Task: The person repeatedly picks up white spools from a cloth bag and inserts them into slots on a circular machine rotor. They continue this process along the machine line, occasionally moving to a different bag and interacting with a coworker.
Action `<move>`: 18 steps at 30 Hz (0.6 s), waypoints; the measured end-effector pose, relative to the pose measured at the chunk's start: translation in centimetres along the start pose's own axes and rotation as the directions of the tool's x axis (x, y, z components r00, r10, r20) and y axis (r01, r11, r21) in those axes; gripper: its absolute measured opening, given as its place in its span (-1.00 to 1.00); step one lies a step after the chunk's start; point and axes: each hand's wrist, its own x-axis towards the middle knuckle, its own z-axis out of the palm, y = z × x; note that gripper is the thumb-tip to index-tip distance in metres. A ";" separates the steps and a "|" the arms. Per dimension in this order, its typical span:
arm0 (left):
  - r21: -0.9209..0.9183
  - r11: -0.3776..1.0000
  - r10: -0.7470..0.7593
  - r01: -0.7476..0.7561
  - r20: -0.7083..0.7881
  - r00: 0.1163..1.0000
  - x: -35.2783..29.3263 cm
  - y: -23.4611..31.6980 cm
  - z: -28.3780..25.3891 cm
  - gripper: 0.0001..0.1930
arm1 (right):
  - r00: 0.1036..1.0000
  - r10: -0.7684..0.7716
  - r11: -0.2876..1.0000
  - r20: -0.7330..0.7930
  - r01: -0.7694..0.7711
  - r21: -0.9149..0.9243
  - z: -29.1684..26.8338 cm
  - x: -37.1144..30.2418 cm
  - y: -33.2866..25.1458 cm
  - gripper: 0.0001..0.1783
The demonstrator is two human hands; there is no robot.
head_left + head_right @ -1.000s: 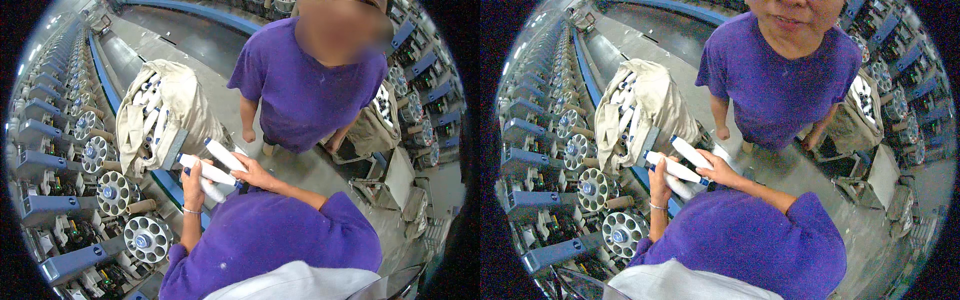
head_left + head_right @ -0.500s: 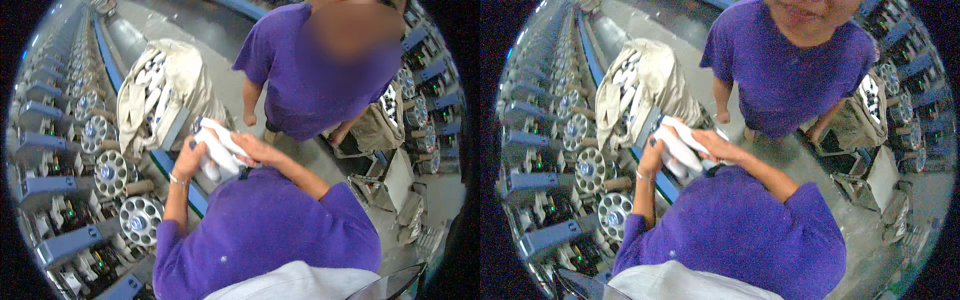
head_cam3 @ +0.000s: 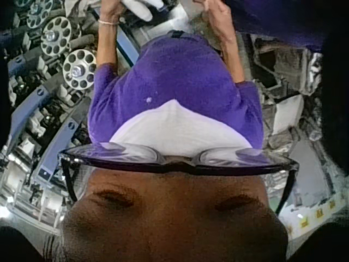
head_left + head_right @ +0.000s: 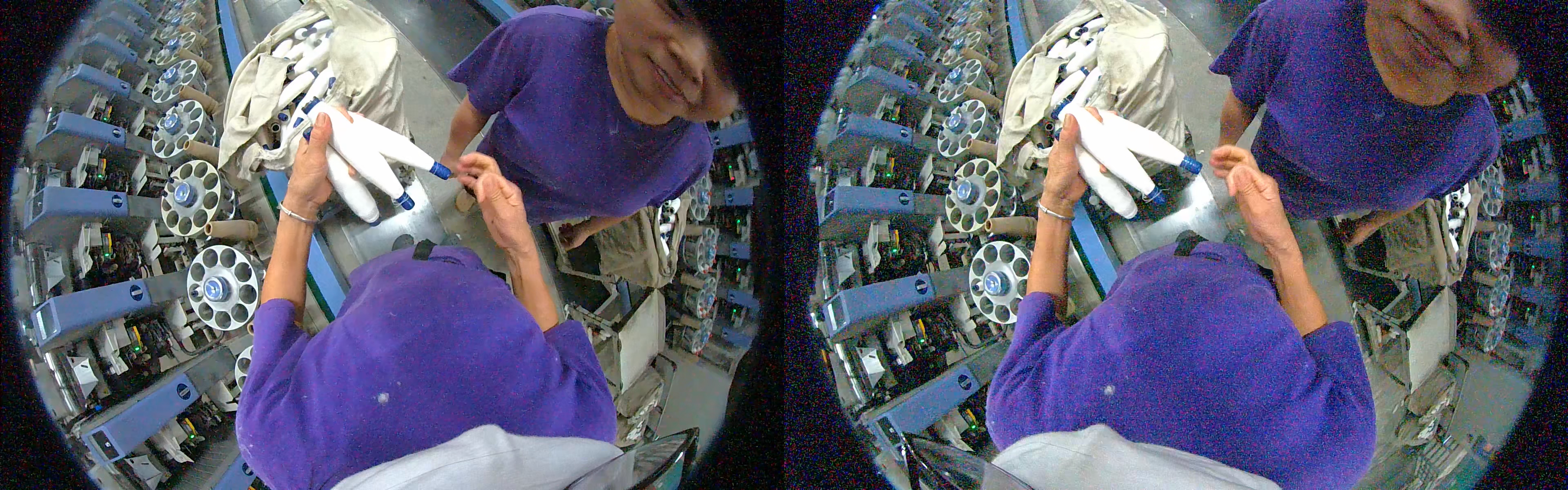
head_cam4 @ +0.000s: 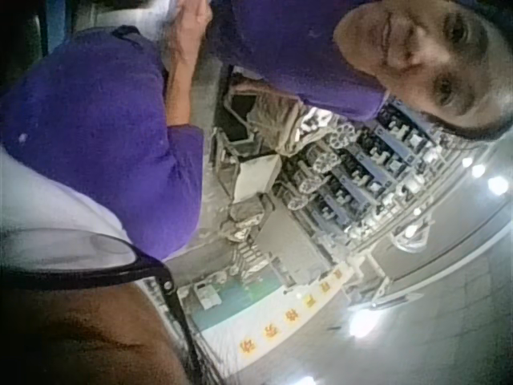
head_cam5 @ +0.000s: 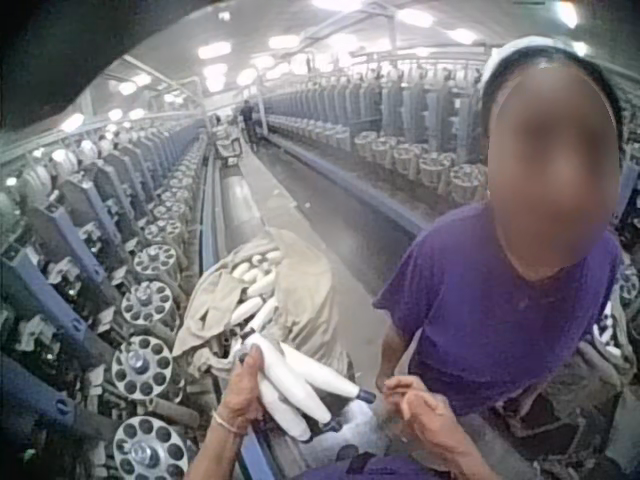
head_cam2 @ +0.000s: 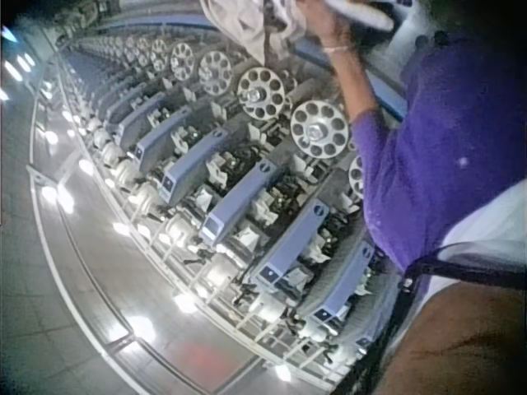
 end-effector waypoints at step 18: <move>0.455 0.810 0.294 -0.369 0.230 0.928 -2.3 0.8 2.3 -0.44 | 0.930 -0.364 0.582 0.037 0.259 -0.771 6.1 5.3 0.7 -0.86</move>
